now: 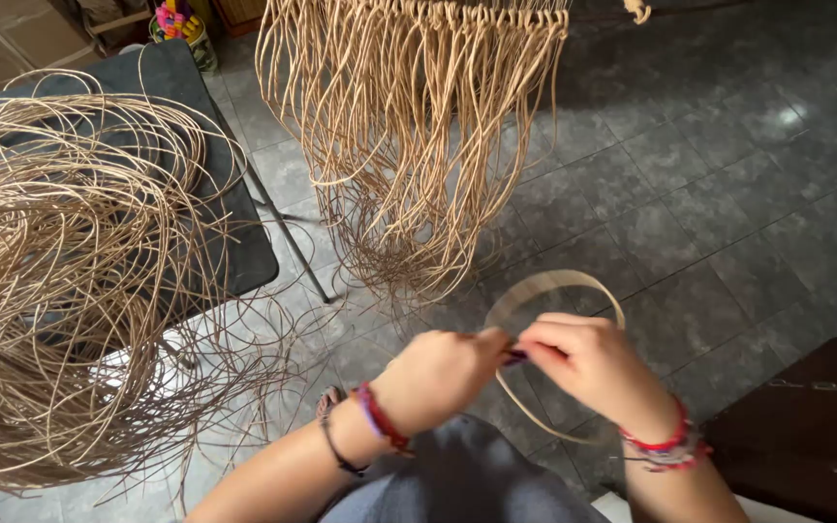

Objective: Knotting and weaving natural fiber strands onto a circular frame to create a furniture component or decorative item.

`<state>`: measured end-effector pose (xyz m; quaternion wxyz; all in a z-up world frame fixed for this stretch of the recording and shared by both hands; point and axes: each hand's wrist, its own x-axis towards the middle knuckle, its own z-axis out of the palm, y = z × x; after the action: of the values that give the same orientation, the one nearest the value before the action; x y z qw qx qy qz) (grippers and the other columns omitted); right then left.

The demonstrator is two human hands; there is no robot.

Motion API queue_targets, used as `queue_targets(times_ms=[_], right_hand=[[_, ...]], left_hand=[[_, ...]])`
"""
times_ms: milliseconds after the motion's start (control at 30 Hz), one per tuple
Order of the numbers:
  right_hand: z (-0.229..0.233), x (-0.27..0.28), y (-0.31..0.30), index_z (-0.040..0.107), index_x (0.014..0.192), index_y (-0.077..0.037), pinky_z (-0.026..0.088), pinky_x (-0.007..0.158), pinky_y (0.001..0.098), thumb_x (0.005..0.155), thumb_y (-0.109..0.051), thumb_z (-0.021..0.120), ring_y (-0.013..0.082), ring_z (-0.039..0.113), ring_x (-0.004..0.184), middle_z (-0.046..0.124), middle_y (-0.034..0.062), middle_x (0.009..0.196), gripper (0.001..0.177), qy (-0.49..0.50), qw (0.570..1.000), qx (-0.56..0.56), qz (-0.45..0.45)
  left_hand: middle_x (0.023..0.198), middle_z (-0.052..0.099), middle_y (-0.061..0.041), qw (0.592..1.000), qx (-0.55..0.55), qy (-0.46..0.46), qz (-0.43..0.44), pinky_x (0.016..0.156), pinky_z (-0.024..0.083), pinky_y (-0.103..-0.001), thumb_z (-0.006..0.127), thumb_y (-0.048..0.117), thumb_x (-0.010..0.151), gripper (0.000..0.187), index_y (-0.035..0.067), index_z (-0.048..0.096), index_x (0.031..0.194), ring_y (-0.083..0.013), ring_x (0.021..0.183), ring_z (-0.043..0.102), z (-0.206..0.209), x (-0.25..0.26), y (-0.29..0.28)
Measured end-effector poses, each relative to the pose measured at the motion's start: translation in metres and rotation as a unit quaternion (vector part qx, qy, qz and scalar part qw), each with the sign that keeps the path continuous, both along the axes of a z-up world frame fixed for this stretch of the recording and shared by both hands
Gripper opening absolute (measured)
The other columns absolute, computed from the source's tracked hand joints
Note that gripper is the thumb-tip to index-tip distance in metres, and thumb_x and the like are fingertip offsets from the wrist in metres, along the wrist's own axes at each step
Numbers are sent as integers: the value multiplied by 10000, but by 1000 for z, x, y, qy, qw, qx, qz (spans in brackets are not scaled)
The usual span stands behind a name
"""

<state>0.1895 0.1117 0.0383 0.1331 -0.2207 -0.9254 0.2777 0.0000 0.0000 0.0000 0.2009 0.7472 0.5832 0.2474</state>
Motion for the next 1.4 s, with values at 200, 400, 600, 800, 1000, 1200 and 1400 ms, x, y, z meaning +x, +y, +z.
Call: queue_targets(times_ms=[200,400,600,800,1000,1200,1400], right_hand=[[-8,46,32,814,831,-162,580,617,343,880,-108,663,248,763,672,792,48,717,168,-11,994,-48,-97],[-16,-3,3,752,760,-211,539,587,369,843,-162,719,258,716,660,705,7,652,102,-31,997,67,-17],[2,15,20,756,820,-105,590,615,378,877,-62,654,322,758,712,769,92,738,125,-11,998,-62,-25],[-8,49,36,767,905,-68,609,656,418,923,-64,620,330,784,780,791,141,810,149,-18,993,-110,-44],[-7,26,32,754,861,-119,589,646,422,882,-86,679,339,750,789,764,115,774,84,-53,998,-40,-9],[-3,46,62,805,956,-97,614,711,414,856,-29,674,307,788,837,813,109,857,178,1,991,-126,-49],[11,45,95,811,1047,-25,572,514,286,923,-22,631,130,617,598,673,100,620,219,52,962,-228,-144]], left_hand=[[815,756,-126,995,-63,2,84,566,597,-495,511,279,1022,180,154,633,1064,-416,653,732,-28,-74,-20],[1244,621,-315,998,25,-55,-18,887,556,-579,810,195,789,916,-71,335,1525,-507,1064,665,33,-8,7],[843,770,-155,999,-5,-18,-27,584,587,-558,538,160,965,248,112,645,1184,-430,688,744,9,-9,13],[966,803,-45,997,-58,24,44,685,618,-496,581,237,981,219,252,680,1175,-354,794,769,-1,-57,16],[1049,702,-260,995,79,-6,-60,816,570,-579,737,250,881,623,-48,500,1374,-474,951,707,29,8,40],[712,740,-82,999,-11,51,0,555,587,-518,505,255,999,191,207,607,1154,-382,638,748,-1,7,56],[873,786,-103,997,-69,-24,-10,629,594,-545,507,259,1009,147,218,617,1097,-442,757,738,14,-40,77]])
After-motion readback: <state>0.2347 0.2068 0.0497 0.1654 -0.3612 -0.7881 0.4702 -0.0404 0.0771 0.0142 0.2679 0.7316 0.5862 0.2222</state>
